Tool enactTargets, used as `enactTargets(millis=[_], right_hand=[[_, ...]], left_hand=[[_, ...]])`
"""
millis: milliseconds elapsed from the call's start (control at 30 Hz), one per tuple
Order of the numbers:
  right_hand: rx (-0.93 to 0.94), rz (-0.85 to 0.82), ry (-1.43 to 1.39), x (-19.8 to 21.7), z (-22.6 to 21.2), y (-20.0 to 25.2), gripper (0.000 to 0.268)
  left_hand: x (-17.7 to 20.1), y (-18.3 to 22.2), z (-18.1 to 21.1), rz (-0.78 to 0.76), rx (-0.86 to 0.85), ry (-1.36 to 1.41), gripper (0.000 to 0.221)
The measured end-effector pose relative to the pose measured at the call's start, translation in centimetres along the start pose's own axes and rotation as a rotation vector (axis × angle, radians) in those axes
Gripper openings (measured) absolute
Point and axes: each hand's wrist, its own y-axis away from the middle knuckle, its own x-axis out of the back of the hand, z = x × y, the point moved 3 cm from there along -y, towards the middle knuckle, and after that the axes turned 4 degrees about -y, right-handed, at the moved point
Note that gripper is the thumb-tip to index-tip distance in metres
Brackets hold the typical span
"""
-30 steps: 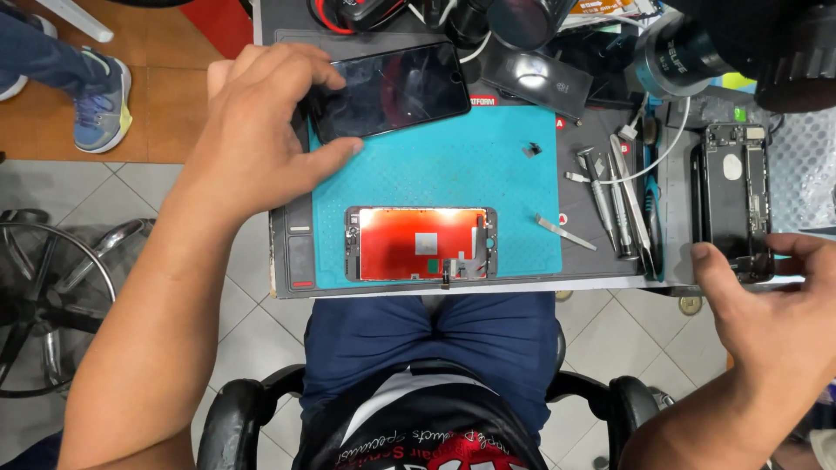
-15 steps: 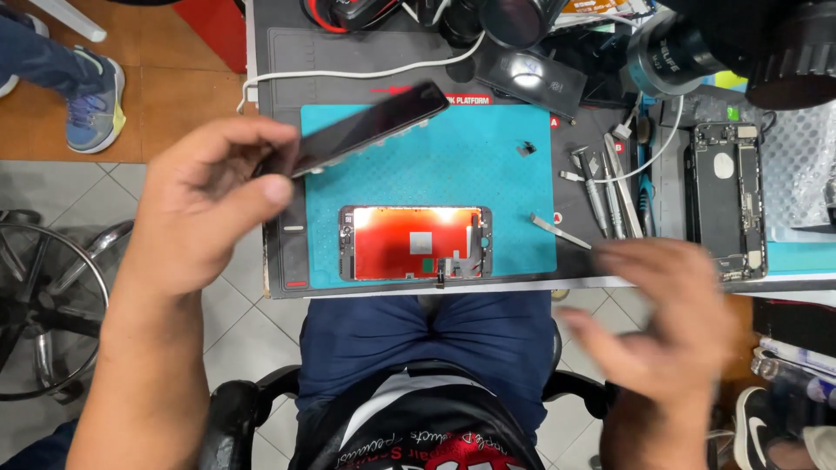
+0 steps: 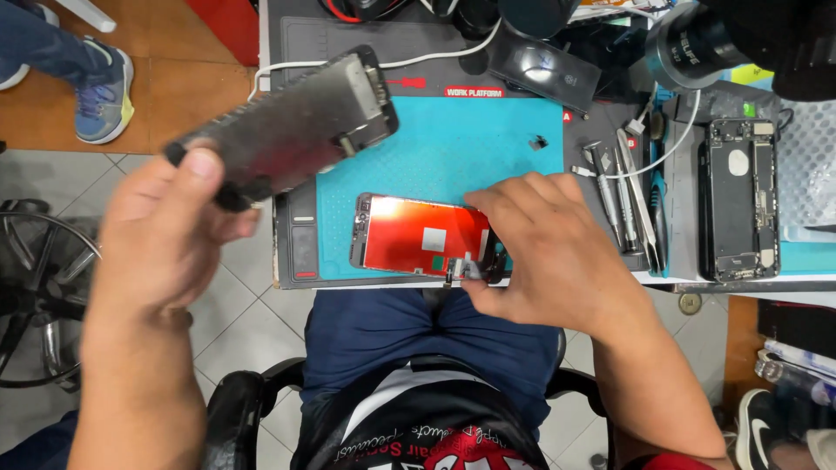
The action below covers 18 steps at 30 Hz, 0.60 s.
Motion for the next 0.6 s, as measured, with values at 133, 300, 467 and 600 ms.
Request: enactTargets(millis=[133, 300, 467, 600], right_hand=[[-0.060, 0.053, -0.077, 0.5, -0.6, 0.8, 0.067], [-0.479, 0.391, 0.115, -1.3, -1.1, 3.3, 0.071], [-0.490, 0.438, 0.156, -3.2, -1.5, 2.8, 0.074], [-0.514, 0.423, 0.196, -4.1, -1.2, 2.4, 0.077]], left_hand=[[1.7, 0.6, 2.7, 0.067, -0.231, -0.106, 0.014], [2.0, -0.7, 4.5, 0.042, -0.348, -0.144, 0.017], [-3.1, -2.3, 5.5, -0.050, -0.427, -0.256, 0.026], [-8.2, -3.8, 3.7, -0.169, -0.394, -0.243, 0.028]])
